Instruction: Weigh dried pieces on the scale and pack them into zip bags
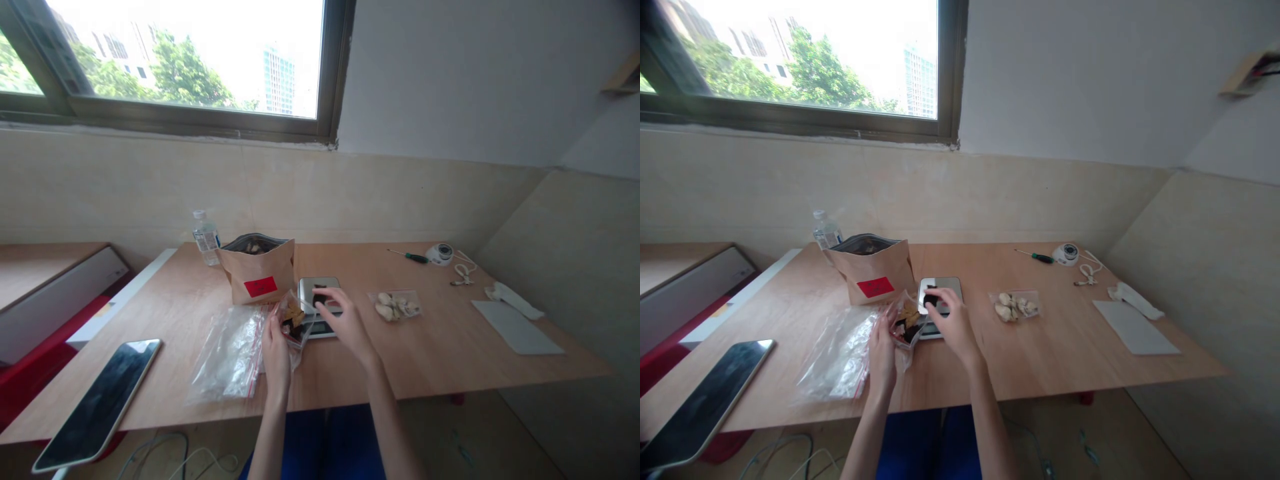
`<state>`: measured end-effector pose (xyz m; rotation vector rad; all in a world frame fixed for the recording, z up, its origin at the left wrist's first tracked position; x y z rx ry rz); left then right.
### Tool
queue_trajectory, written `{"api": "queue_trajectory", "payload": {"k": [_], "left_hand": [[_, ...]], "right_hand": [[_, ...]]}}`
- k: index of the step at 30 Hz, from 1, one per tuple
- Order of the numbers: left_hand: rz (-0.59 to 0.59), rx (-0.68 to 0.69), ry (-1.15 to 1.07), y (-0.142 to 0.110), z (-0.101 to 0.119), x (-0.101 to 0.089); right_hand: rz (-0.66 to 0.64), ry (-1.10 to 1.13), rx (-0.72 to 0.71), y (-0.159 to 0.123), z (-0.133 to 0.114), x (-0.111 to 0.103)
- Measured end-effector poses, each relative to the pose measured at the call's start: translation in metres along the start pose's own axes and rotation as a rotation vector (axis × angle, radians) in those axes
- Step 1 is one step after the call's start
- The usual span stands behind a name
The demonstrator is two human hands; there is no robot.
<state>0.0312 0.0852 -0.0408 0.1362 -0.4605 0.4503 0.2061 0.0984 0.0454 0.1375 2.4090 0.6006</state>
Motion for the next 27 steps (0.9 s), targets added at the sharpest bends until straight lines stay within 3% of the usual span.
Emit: {"api": "queue_trajectory", "payload": {"k": [2,4,8,12,18,23,27], "left_hand": [[-0.007,0.003,0.013,0.000,0.002,0.002],[-0.010,0.007,0.025,-0.001,0.004,0.002],[0.015,-0.013,0.047,-0.004,0.007,0.000],[0.030,0.005,0.034,-0.008,0.012,0.003],[0.033,0.025,-0.010,-0.021,0.021,0.010],[-0.184,0.007,-0.080,-0.029,0.032,0.029],[-0.211,0.159,0.087,-0.025,0.048,0.027]], "right_hand": [[-0.112,0.048,-0.058,-0.005,-0.028,0.005],[-0.139,0.082,-0.066,-0.008,-0.038,0.006],[-0.069,0.119,0.050,-0.019,-0.017,0.010],[-0.040,0.179,0.244,-0.049,0.010,0.026],[-0.176,0.409,0.308,-0.078,0.003,0.068],[-0.012,0.429,0.327,-0.068,0.004,0.055],[0.125,0.416,0.363,-0.069,0.014,0.031]]}}
Point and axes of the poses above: each hand's wrist, its own y-axis towards the middle knuckle, its own x-axis out of the palm, z = x × y, the point moved 8 cm from there along y, towards the middle knuckle, and after that the axes turned 15 degrees about -y, right-handed, at the moved point
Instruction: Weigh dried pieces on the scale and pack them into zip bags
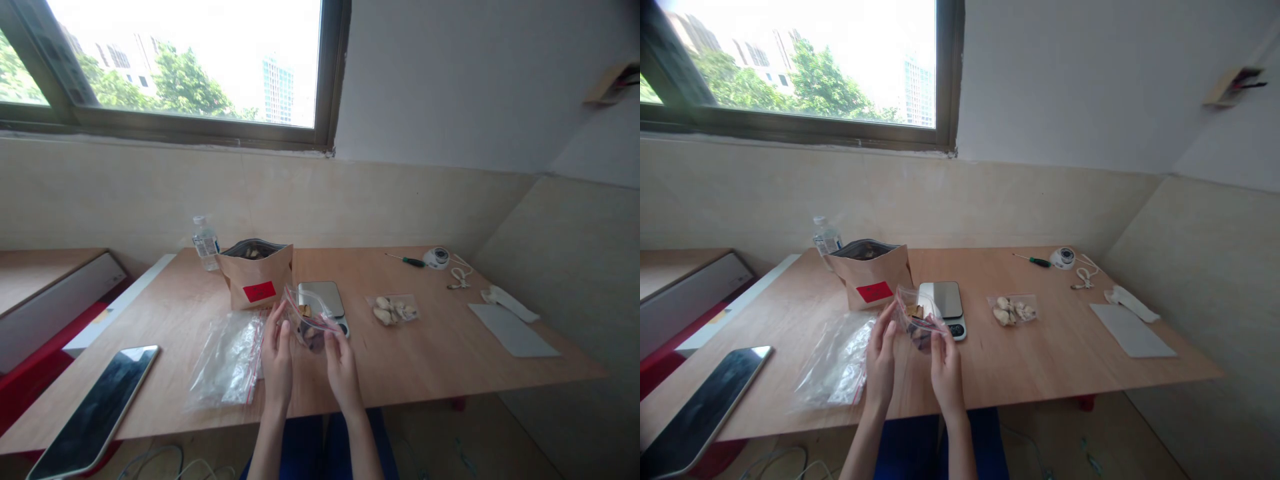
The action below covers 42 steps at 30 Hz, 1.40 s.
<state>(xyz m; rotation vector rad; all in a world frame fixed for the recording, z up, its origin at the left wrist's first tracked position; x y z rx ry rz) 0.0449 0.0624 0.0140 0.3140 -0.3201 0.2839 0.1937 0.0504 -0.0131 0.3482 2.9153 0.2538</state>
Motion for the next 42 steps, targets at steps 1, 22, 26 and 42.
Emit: {"api": "queue_trajectory", "payload": {"k": [1,22,26,42], "left_hand": [[0.007,0.016,0.022,0.002,0.000,-0.003],[0.090,-0.084,0.008,0.003,-0.045,-0.025],[-0.007,-0.122,-0.008,0.003,-0.054,-0.019],[-0.027,-0.125,-0.066,-0.008,-0.053,-0.012]], "right_hand": [[0.020,0.014,0.011,0.000,0.002,-0.005],[0.172,-0.163,-0.011,0.004,0.047,-0.034],[0.161,-0.129,0.031,0.012,0.055,-0.042],[0.282,-0.321,-0.100,0.011,0.058,-0.057]]}}
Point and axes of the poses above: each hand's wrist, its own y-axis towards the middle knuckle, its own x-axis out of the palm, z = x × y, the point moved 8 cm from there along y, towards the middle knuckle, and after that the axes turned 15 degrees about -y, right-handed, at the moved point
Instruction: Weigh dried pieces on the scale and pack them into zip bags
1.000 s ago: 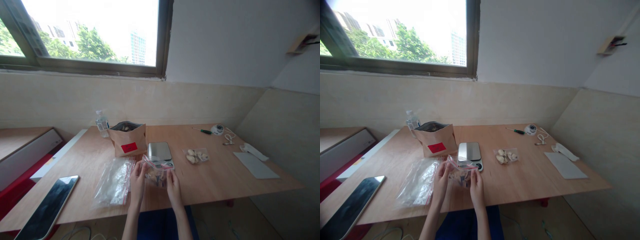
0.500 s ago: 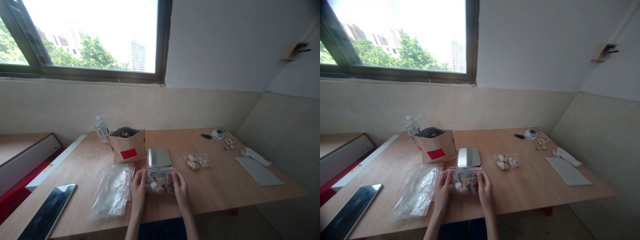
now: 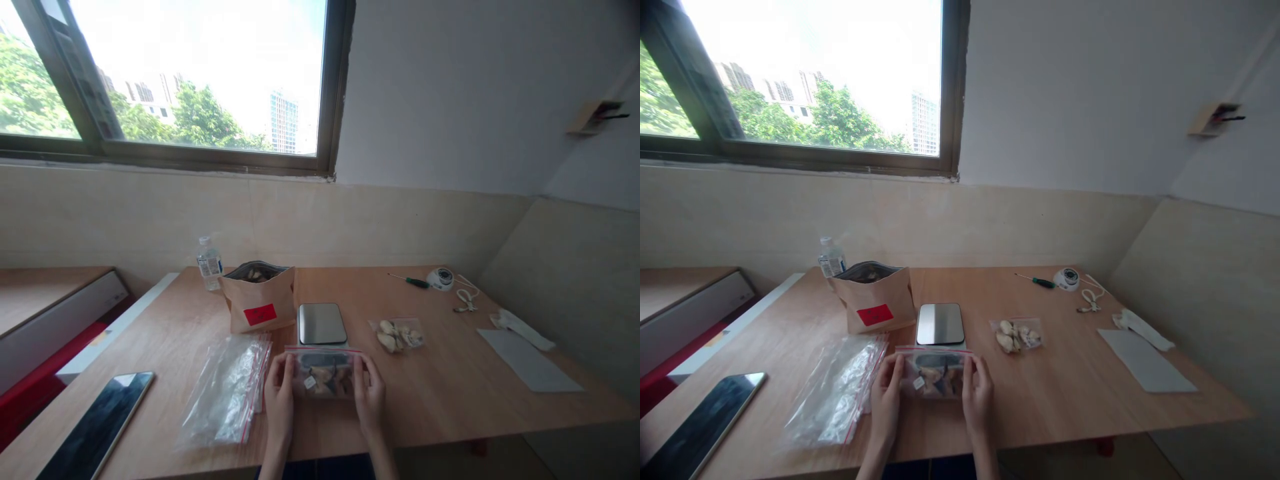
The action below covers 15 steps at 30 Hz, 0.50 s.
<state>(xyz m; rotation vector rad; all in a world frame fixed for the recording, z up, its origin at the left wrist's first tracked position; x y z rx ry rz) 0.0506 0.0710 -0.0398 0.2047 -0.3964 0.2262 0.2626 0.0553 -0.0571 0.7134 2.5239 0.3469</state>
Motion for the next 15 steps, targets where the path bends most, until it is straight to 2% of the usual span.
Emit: {"api": "queue_trajectory", "payload": {"k": [5,11,15], "left_hand": [[0.040,0.018,0.025,0.003,-0.004,-0.008],[0.099,-0.007,-0.005,0.009,-0.018,-0.012],[0.137,0.029,0.007,0.011,-0.018,-0.015]], "right_hand": [[-0.004,-0.013,-0.010,0.000,0.003,0.002],[-0.004,0.043,0.079,0.001,0.011,0.005],[-0.051,0.086,0.131,0.003,0.018,0.011]]}}
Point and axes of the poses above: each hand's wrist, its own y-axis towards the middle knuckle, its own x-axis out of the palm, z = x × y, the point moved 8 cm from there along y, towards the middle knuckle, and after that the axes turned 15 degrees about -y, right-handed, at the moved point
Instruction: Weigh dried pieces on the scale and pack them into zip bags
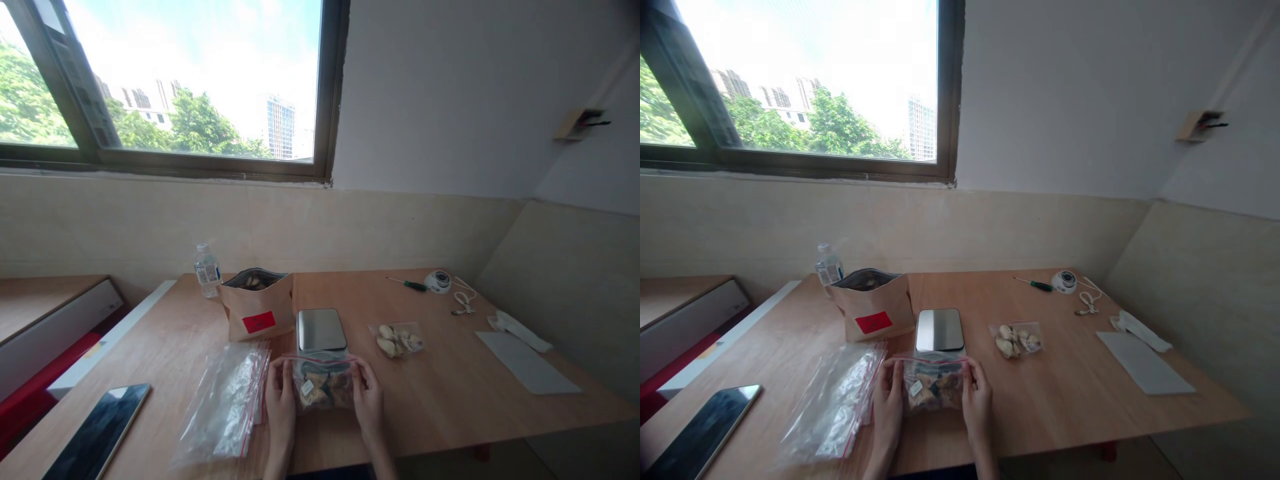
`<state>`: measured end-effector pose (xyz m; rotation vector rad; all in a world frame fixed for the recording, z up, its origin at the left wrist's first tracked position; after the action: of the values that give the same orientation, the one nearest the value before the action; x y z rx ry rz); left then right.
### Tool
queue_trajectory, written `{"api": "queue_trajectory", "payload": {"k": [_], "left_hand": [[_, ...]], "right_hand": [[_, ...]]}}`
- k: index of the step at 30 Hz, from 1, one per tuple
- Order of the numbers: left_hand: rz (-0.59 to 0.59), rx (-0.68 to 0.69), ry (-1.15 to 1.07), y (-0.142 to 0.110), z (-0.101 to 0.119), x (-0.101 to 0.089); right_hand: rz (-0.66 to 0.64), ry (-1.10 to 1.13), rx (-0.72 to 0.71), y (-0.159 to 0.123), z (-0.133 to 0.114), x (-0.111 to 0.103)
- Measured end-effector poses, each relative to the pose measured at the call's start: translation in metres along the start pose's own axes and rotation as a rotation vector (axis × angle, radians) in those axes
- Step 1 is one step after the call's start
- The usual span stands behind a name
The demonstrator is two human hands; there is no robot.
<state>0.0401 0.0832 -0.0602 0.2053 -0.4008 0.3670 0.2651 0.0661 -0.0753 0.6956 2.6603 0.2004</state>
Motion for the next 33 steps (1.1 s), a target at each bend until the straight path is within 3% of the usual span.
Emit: {"api": "queue_trajectory", "payload": {"k": [5,17,33], "left_hand": [[0.066,-0.006,0.023,0.001,0.000,-0.010],[-0.010,-0.050,-0.013,0.010,-0.008,-0.001],[-0.023,-0.031,0.068,0.006,0.001,0.000]], "right_hand": [[-0.092,0.040,0.083,0.000,0.011,0.009],[0.050,0.068,0.160,0.003,0.013,-0.005],[0.034,0.131,0.215,0.004,0.012,-0.007]]}}
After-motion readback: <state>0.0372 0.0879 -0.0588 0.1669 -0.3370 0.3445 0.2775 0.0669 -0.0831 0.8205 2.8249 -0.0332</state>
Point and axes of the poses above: each hand's wrist, its own y-axis towards the middle knuckle, its own x-axis out of the palm, z = x × y, the point moved 8 cm from there along y, towards the middle knuckle, and after that the axes turned 15 degrees about -y, right-handed, at the moved point
